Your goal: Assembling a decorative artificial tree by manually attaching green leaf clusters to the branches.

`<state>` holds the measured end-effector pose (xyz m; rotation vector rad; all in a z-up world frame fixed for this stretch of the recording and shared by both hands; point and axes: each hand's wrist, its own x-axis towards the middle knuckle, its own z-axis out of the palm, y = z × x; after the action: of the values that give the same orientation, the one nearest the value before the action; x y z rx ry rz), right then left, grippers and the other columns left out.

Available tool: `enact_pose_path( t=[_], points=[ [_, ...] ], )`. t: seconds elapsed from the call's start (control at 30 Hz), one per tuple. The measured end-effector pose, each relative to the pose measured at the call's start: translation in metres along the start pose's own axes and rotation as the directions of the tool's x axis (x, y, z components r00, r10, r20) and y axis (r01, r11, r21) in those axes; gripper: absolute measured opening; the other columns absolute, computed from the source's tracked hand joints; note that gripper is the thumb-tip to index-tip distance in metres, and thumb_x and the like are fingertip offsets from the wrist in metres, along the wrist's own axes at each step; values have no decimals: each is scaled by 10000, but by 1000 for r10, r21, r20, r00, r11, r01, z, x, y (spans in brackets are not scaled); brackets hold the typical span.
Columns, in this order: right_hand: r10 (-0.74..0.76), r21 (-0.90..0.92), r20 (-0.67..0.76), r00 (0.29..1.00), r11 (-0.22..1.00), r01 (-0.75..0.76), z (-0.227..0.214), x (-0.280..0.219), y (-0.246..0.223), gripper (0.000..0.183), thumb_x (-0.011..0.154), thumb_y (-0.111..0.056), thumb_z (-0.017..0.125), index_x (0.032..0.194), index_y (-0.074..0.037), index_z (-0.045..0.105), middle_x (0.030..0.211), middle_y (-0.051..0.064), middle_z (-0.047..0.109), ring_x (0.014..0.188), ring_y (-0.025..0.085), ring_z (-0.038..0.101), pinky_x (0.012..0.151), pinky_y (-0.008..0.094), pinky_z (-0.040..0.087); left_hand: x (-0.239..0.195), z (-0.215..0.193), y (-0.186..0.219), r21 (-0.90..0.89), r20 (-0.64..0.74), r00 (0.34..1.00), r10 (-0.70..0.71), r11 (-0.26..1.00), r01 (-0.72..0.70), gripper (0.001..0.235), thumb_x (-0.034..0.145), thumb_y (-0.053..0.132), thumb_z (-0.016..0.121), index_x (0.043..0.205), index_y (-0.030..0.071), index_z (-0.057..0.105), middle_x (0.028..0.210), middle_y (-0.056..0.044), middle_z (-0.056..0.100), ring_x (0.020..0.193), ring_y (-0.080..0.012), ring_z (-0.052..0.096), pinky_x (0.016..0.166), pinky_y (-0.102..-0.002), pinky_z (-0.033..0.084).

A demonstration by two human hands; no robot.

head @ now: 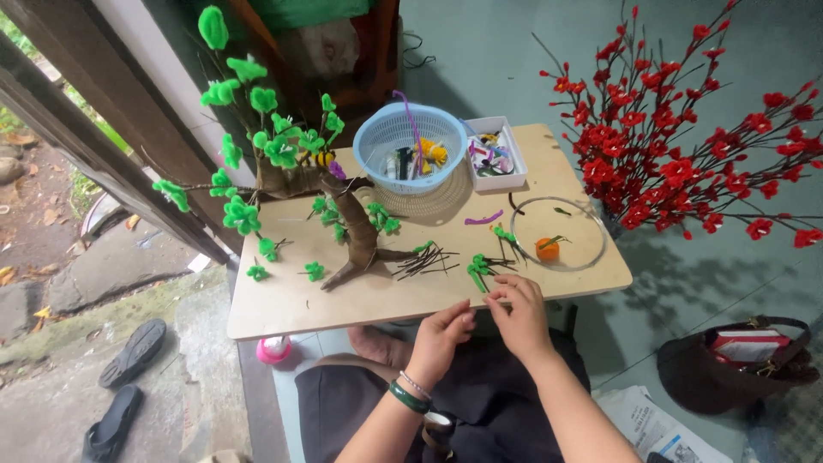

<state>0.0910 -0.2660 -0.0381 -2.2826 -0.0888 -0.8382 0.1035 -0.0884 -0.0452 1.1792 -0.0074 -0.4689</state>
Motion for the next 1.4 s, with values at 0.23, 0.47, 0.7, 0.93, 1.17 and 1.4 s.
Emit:
enact_pose_path(
  t=[0.23,0.47,0.7,0.93,1.17,1.4],
  points=[
    [-148,-24,-73,986,989,147,11,-46,-61,198,753,1,788,896,-82,679,1170,58,683,1195,308,613,1061,412,453,-18,-20,0,-349,-52,996,-72,936,49,215,964,80,668,1126,-59,690,973,-146,700,843,-197,662,762,-279,576],
    [93,244,307,947,954,-173,13,-83,-48,123,788,-29,765,872,-67,684,1117,21,717,1033,216,647,871,322,504,-49,-63,4,-165,-198,958,209,956,-242,151,1018,106,604,1125,0,615,994,-172,725,914,-257,749,733,-319,621],
    [-36,192,850,526,950,-245,7,-127,-36,328,810,-25,645,1072,-176,770,1021,-25,729,903,185,703,799,296,565,-104,-127,-18,-146,-318,938,141,970,-195,203,999,89,624,1177,-8,612,1012,-166,692,936,-257,729,789,-340,635],
    [-316,244,711,628,949,201,52,-147,-42,296,838,-198,697,1121,-224,780,1362,38,592,1345,275,470,1030,421,386,-134,-144,-24,-127,-357,934,6,990,-55,220,972,5,623,1177,-67,653,997,-183,691,839,-255,727,769,-339,626],
    [-317,492,733,602,858,-147,75,-151,-52,202,765,-51,654,930,-155,707,908,-49,739,868,161,649,842,323,446,-128,-117,-17,-38,-243,969,-38,999,30,153,965,14,648,1093,-44,707,862,-143,735,738,-188,717,678,-282,608],
    [108,606,771,627,176,-776,78,-156,-29,141,986,-56,624,1065,27,706,795,130,687,715,202,624,703,315,520,-120,-98,-4,-9,-43,997,68,998,-68,156,983,-16,606,1131,-12,655,883,-101,699,735,-151,660,683,-267,575]
  ],
)
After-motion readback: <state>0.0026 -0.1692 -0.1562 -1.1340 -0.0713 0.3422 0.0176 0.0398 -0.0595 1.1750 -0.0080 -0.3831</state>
